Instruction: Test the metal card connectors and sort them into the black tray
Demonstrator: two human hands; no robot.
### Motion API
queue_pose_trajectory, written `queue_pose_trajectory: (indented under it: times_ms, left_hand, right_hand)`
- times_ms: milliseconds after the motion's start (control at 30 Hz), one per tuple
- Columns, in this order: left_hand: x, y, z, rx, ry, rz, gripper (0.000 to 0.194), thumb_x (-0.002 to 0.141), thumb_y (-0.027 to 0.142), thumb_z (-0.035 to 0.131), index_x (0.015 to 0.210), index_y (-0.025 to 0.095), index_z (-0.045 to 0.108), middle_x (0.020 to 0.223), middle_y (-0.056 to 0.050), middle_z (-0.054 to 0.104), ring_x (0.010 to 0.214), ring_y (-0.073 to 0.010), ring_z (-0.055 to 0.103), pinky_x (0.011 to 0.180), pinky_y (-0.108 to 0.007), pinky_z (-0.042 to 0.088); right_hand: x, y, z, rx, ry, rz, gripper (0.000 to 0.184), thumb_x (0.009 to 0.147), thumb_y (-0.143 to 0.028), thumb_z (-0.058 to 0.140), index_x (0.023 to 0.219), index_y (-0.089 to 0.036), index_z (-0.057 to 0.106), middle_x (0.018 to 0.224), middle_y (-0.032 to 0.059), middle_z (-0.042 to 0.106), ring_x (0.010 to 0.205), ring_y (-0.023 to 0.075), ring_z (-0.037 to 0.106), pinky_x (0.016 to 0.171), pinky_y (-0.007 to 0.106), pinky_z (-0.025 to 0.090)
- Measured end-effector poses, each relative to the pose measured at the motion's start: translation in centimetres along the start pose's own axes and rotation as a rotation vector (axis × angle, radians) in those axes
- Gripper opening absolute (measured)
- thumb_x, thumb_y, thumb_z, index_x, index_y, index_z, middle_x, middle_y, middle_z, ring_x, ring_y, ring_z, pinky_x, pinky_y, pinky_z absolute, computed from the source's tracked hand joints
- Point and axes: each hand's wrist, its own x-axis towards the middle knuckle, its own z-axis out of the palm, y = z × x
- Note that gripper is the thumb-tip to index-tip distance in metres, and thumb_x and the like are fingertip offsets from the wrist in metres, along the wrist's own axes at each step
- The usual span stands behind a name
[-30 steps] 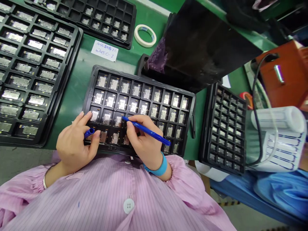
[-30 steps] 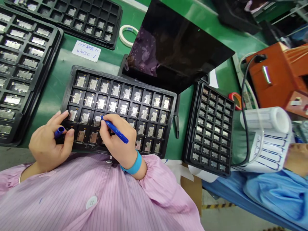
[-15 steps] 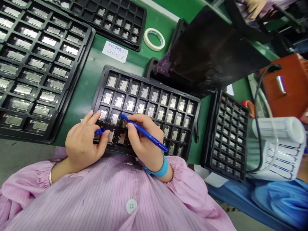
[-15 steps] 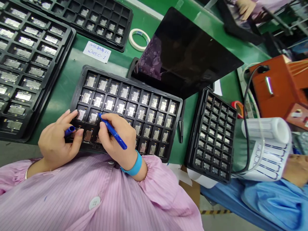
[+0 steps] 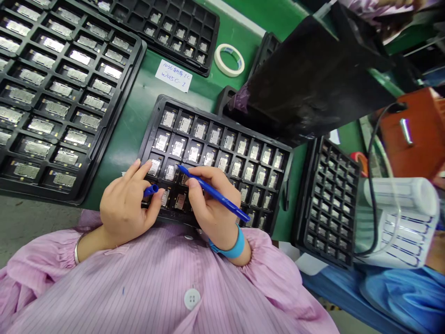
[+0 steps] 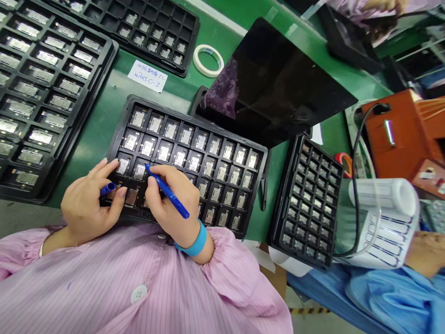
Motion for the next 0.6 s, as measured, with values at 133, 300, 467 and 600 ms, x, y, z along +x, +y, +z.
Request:
queue_pose_trajectory:
  times_ms: [133,300,467,600]
  left_hand:
    - [0.0,0.0,0.1,0.013,0.010,-0.014,0.021,0.081,0.028,0.071,0.092,0.021,0.053,0.119,-0.012,0.071,0.112,-0.0303,0.067,0.078,-0.037,0.051]
    - [0.0,0.0,0.3,0.022,0.038,-0.034,0.027,0.081,0.032,0.073,0.097,0.021,0.054,0.121,-0.013,0.070,0.110,-0.0291,0.068,0.080,-0.036,0.052]
    - [-0.1,-0.1,0.3,0.022,0.038,-0.030,0.032,0.079,0.034,0.076,0.097,0.021,0.053,0.121,-0.014,0.070,0.110,-0.0292,0.068,0.078,-0.035,0.051]
    - [-0.1,-0.2,0.4,0.022,0.046,-0.029,0.034,0.079,0.037,0.076,0.098,0.021,0.052,0.121,-0.013,0.070,0.110,-0.0286,0.068,0.078,-0.034,0.051]
  right_hand:
    - [0.5,-0.5,0.7,0.023,-0.034,-0.020,0.014,0.088,-0.017,0.058,0.099,-0.022,0.065,0.093,0.0024,0.074,0.085,0.0181,0.071,0.079,0.034,0.058]
    - [0.7,-0.9,1.3,0.036,-0.065,-0.018,0.015,0.089,-0.017,0.058,0.101,-0.023,0.067,0.097,0.0027,0.076,0.088,0.0182,0.072,0.080,0.034,0.058]
    - [0.7,-0.8,1.5,0.061,-0.089,-0.048,0.017,0.090,-0.017,0.059,0.103,-0.022,0.066,0.100,0.0033,0.076,0.091,0.0177,0.072,0.083,0.034,0.058]
    - [0.6,-0.9,1.4,0.047,-0.091,-0.033,0.016,0.090,-0.018,0.058,0.102,-0.023,0.067,0.099,0.0030,0.076,0.090,0.0184,0.072,0.082,0.035,0.059]
